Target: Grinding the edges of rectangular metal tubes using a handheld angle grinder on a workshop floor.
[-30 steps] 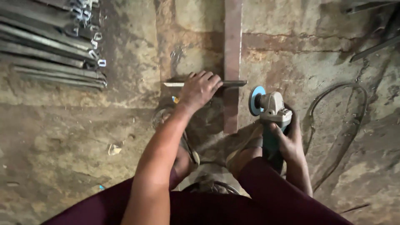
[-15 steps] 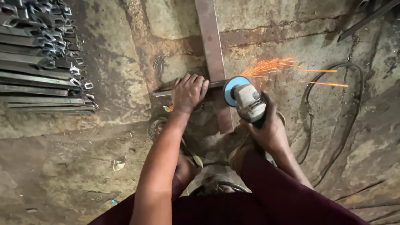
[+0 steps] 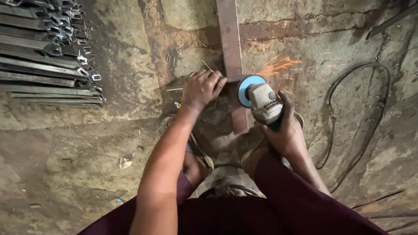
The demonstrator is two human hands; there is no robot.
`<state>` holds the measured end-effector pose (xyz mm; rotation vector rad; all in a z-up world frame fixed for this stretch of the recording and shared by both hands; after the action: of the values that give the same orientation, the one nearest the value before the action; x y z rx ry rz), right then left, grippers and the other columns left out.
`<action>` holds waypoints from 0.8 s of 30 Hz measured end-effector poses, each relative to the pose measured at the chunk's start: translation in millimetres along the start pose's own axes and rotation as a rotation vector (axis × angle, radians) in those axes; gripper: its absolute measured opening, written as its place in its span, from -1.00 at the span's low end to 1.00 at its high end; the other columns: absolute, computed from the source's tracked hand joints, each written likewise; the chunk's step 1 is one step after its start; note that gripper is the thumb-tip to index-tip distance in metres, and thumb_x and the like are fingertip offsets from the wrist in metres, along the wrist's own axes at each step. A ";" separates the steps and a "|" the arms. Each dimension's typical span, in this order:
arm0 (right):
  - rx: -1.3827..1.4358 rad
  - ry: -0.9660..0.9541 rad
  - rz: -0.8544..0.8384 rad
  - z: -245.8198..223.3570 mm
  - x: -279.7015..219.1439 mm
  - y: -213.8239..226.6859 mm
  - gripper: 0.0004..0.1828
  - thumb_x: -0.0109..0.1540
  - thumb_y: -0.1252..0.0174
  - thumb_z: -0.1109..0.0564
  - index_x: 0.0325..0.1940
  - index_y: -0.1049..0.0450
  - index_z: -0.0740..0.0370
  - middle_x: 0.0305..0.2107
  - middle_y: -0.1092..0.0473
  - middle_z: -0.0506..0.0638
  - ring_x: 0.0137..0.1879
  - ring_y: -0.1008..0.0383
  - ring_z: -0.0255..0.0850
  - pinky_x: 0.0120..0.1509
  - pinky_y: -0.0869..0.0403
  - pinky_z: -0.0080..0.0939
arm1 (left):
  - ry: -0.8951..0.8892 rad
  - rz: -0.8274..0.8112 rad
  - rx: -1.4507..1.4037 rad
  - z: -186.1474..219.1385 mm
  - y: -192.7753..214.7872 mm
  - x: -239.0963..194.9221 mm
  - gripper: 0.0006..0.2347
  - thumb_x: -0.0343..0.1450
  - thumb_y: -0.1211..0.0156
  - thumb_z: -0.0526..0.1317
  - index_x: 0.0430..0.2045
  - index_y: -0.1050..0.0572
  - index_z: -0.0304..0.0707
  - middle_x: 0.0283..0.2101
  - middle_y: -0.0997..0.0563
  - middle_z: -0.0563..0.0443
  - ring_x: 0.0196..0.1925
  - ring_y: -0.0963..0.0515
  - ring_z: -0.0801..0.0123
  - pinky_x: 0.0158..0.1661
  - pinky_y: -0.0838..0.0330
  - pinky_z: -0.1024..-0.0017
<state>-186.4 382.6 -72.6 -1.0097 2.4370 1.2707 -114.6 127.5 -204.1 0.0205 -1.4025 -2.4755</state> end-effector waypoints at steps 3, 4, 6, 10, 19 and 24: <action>0.039 -0.010 -0.057 6.0 0.2 -0.6 0.15 0.09 -0.45 -0.02 0.56 0.13 0.20 0.12 -0.41 0.45 0.24 -0.48 0.26 0.24 -0.48 0.13 | 0.007 -0.059 -0.034 0.0 4.1 8.2 -0.72 0.55 -0.06 0.02 -0.38 -0.58 -0.14 -0.39 -0.64 0.02 -0.31 -0.65 0.17 -0.27 -0.50 0.16; 0.049 -0.019 -0.080 7.8 -0.3 -0.3 0.14 0.10 -0.44 -0.03 0.56 0.12 0.21 0.12 -0.41 0.44 0.25 -0.48 0.23 0.27 -0.48 0.11 | 0.028 -0.093 -0.041 0.3 5.3 10.1 -0.72 0.55 -0.06 0.01 -0.40 -0.58 -0.14 -0.40 -0.65 0.01 -0.32 -0.65 0.15 -0.28 -0.50 0.15; 0.060 -0.033 -0.109 14.1 -1.8 -0.7 0.13 0.11 -0.43 -0.05 0.55 0.12 0.21 0.12 -0.41 0.44 0.26 -0.49 0.21 0.29 -0.47 0.10 | 0.054 -0.134 -0.049 -0.7 7.4 11.9 -0.72 0.56 -0.06 0.00 -0.41 -0.59 -0.14 -0.41 -0.66 0.00 -0.33 -0.65 0.14 -0.28 -0.50 0.13; 0.081 0.003 -0.040 19.2 8.0 5.5 0.06 0.18 -0.37 -0.01 0.58 0.12 0.22 0.25 -0.31 0.48 0.34 -0.40 0.27 0.34 -0.43 0.16 | 0.017 -0.098 -0.049 -5.8 6.1 19.0 -0.71 0.58 -0.03 -0.02 -0.42 -0.59 -0.15 -0.41 -0.66 -0.01 -0.32 -0.65 0.14 -0.25 -0.48 0.12; 0.328 -0.096 -0.081 24.8 26.8 11.4 -0.05 0.26 -0.27 -0.02 0.60 0.09 0.17 0.27 -0.31 0.32 0.36 -0.36 0.04 0.38 -0.39 0.02 | 0.067 -0.111 -0.053 -5.5 7.2 19.5 -0.70 0.58 -0.02 -0.02 -0.46 -0.56 -0.15 -0.42 -0.67 -0.03 -0.33 -0.66 0.12 -0.24 -0.44 0.13; 0.376 -0.137 -0.108 27.4 19.1 18.4 -0.09 0.26 -0.26 -0.02 0.58 0.03 0.21 0.25 -0.30 0.26 0.34 -0.33 -0.04 0.37 -0.37 -0.03 | 0.064 -0.076 -0.044 -6.3 7.1 20.7 -0.72 0.57 -0.03 -0.03 -0.46 -0.54 -0.13 -0.43 -0.66 -0.02 -0.33 -0.66 0.11 -0.23 -0.44 0.12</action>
<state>-215.9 402.4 -86.4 -0.9019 2.3570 0.7778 -131.6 113.4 -198.7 0.1454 -1.3447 -2.5421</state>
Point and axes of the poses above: each hand's wrist, its own x-axis towards the middle knuckle, its own y-axis out of the back of the hand, z = x × y, the point moved 1 cm from there along x, towards the middle knuckle
